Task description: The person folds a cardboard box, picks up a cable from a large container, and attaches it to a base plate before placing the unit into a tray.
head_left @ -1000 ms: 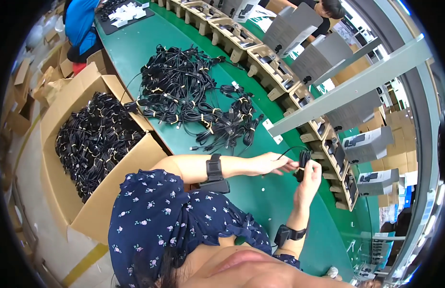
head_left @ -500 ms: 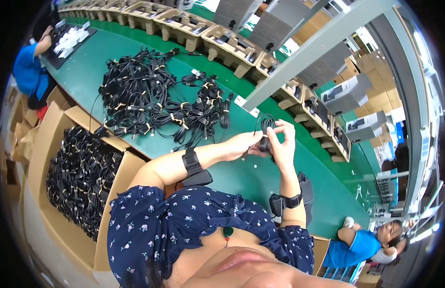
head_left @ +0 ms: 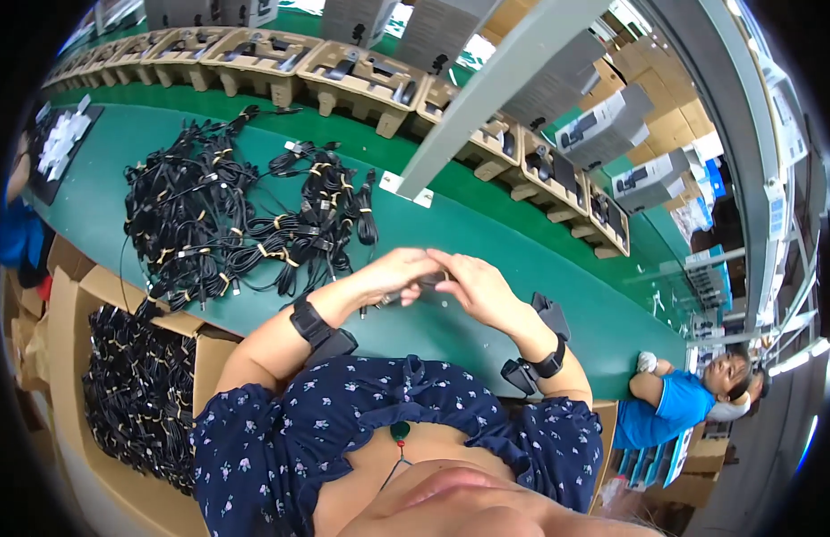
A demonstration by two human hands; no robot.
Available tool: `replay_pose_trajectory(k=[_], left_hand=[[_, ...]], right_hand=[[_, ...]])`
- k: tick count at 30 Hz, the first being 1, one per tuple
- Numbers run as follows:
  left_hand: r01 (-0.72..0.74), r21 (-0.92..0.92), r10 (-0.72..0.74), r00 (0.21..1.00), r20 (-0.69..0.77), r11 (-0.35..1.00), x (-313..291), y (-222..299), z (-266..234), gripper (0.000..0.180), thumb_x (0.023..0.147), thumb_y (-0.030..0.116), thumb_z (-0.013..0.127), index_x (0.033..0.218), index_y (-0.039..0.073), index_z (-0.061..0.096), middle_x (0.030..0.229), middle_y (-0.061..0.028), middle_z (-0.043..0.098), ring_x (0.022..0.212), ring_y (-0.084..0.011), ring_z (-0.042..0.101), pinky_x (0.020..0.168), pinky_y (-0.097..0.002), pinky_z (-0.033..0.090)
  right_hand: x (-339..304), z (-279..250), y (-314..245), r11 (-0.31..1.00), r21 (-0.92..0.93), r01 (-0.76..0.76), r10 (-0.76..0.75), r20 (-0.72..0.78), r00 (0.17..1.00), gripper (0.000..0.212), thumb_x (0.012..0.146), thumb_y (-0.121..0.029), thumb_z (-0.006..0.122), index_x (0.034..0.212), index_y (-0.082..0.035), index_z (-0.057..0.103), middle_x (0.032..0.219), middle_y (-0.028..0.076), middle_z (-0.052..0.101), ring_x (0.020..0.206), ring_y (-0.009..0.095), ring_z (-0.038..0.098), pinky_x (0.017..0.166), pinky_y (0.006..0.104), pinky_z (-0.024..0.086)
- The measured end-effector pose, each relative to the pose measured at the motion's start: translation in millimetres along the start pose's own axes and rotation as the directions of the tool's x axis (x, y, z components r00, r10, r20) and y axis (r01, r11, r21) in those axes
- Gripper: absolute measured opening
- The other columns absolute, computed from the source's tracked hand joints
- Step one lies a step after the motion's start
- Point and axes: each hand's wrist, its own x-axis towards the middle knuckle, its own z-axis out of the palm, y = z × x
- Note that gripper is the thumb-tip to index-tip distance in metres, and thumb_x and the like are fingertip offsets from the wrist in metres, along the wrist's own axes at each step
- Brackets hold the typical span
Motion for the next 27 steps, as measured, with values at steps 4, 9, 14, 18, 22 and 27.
replay_pose_trajectory(k=[4,9,14,18,22,27], left_hand=[[-0.09,-0.089,0.084,0.994,-0.073,0.992,5,-4,-9,0.023,0.094,0.03,0.048,0.098,0.007,0.049,0.068,-0.0007,0.051,0.044,-0.0083,0.046,0.042,-0.0237,0.042],[-0.298,0.141,0.323,0.921,-0.218,0.944,12,-8,-9,0.03,0.094,0.029,0.048,0.104,0.002,0.042,0.083,-0.0084,0.058,0.071,-0.0146,0.06,0.061,-0.026,0.049],[-0.516,0.468,0.677,0.674,-0.296,0.718,25,-18,-28,0.024,0.091,0.009,0.051,0.112,0.001,0.042,0.097,-0.0114,0.055,0.082,-0.0159,0.057,0.074,-0.0281,0.049],[-0.466,0.802,0.896,0.405,-0.182,0.373,11,3,-14,0.02,0.086,-0.004,0.048,0.105,0.0,0.047,0.097,-0.0122,0.054,0.084,-0.0183,0.056,0.077,-0.0282,0.046],[-0.444,0.862,0.942,0.319,-0.103,0.245,8,10,-16,0.022,0.081,-0.01,0.047,0.102,-0.001,0.048,0.096,-0.0141,0.054,0.085,-0.0215,0.055,0.077,-0.0294,0.046],[-0.435,0.829,0.905,0.384,-0.183,0.352,10,7,-17,0.023,0.081,-0.011,0.045,0.102,-0.002,0.047,0.099,-0.0139,0.052,0.085,-0.02,0.055,0.078,-0.0289,0.046]], right_hand=[[5,15,7,1.0,0.018,0.026,-0.022,-0.197,0.98,0.05,0.083,-0.022,0.059,0.128,-0.007,0.041,0.088,0.012,0.056,0.078,0.029,0.058,0.066,0.0355,0.048],[8,-2,23,0.991,-0.126,-0.041,0.009,-0.24,0.971,0.032,0.083,-0.025,0.058,0.112,-0.011,0.056,0.075,0.008,0.056,0.069,0.025,0.058,0.06,0.0334,0.048],[21,-47,92,0.919,-0.266,-0.291,0.064,-0.628,0.775,0.017,0.084,-0.017,0.059,0.1,-0.014,0.062,0.076,0.008,0.059,0.067,0.026,0.059,0.058,0.0346,0.047],[30,-97,153,0.816,-0.322,-0.481,0.03,-0.807,0.59,0.017,0.087,-0.022,0.053,0.099,-0.014,0.063,0.081,0.009,0.061,0.071,0.028,0.06,0.06,0.0354,0.047],[45,-123,209,0.661,-0.437,-0.61,-0.05,-0.837,0.545,0.016,0.086,-0.027,0.054,0.094,-0.016,0.063,0.071,0.007,0.057,0.067,0.026,0.059,0.057,0.0349,0.047],[56,-122,249,0.373,-0.743,-0.556,-0.083,-0.624,0.777,0.012,0.08,-0.028,0.059,0.084,-0.016,0.06,0.069,0.006,0.056,0.069,0.022,0.061,0.053,0.0355,0.048]])
